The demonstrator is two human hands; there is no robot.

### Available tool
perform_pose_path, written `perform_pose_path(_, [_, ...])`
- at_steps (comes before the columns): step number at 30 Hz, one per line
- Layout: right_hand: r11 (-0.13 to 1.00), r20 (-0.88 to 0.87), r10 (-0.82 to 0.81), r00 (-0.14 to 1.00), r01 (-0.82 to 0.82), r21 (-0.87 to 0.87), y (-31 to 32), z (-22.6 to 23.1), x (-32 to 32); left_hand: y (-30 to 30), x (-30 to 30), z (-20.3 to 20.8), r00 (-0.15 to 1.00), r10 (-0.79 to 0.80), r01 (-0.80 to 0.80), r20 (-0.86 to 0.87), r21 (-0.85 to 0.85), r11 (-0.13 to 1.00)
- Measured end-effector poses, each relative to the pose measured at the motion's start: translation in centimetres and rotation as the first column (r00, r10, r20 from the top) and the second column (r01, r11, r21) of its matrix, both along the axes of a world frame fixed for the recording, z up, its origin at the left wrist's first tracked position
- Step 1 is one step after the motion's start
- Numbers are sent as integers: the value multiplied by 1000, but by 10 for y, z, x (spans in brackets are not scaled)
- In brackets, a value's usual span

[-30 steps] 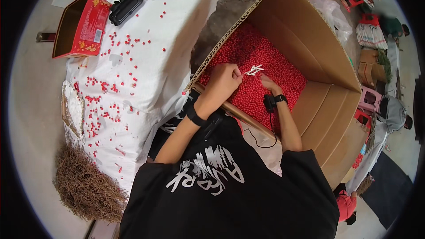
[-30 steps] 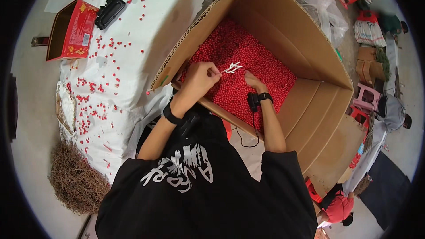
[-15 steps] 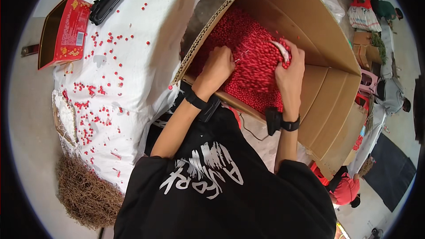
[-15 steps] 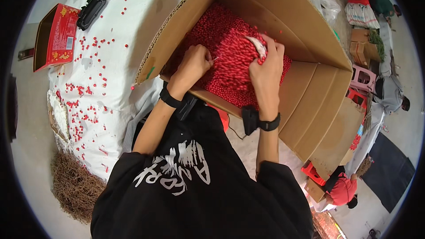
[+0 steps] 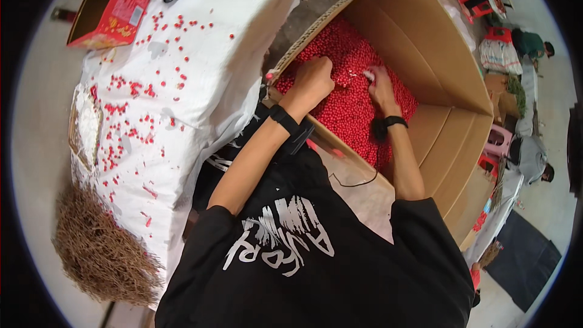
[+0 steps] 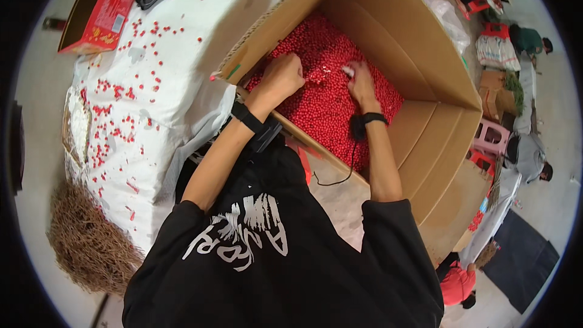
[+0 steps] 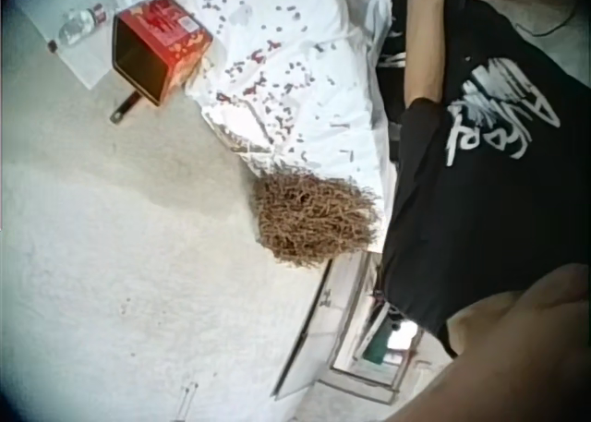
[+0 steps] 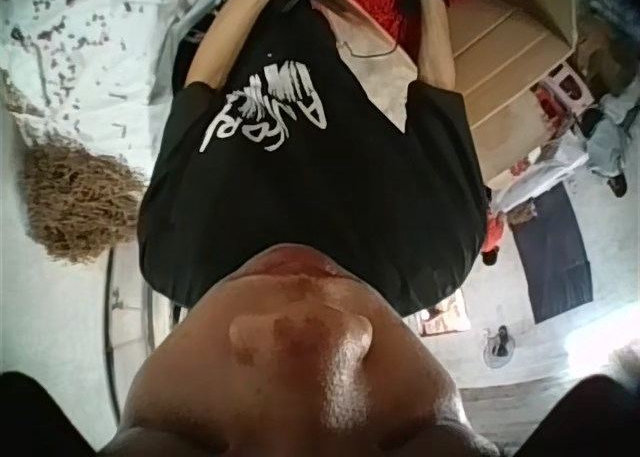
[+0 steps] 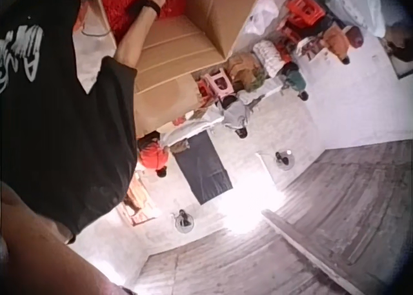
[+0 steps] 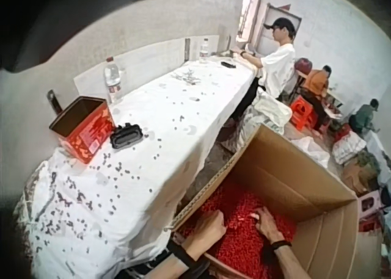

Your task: Assembling decorative floral sprigs by attaching red berries to dried stems and placing them into a box.

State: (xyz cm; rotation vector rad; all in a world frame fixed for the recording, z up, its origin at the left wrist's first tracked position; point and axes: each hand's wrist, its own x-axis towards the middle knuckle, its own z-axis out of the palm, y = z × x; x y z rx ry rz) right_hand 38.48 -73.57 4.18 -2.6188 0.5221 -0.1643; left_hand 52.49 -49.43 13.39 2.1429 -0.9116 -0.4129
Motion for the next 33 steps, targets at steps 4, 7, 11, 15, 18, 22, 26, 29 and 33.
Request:
perform_pose_path(4, [898, -107, 70, 992, -16, 440, -9, -42, -16, -10, -4, 6, 998, 30, -25, 63, -80, 996])
perform_pose_path(7, [728, -76, 108, 991, -27, 685, 31, -21, -25, 3, 0, 6, 997, 47, -44, 58, -57, 997])
perform_pose_path(11, [438, -72, 85, 994, 28, 898, 37, 29, -43, 2, 4, 5, 1000, -12, 13, 12, -35, 999])
perform_pose_path(15, [725, -235, 60, 970, 119, 678, 67, 107, -16, 9, 2, -2, 999, 1, 0, 46, -13, 1000])
perform_pose_path(18, [974, -194, -84, 977, 122, 190, 75, 168, -7, 2, 5, 4, 998, -31, 29, 50, 39, 999])
perform_pose_path(22, [984, 225, -77, 971, 110, -138, 108, 198, 14, 8, 2, -11, 992, -39, 45, 118, -55, 997])
perform_pose_path(26, [909, 218, -162, 962, 231, -347, 79, 170, 30, 12, 11, 7, 987, -93, 99, -134, 36, 994])
perform_pose_path(29, [935, 52, -285, 957, 290, -206, 17, 105, 37, 5, 11, 23, 979, -156, 179, -133, 180, 967])
perform_pose_path(33, [969, -128, -241, 962, 247, 32, 7, 37, 33, 11, 12, 15, 989, -151, 149, 2, 150, 977])
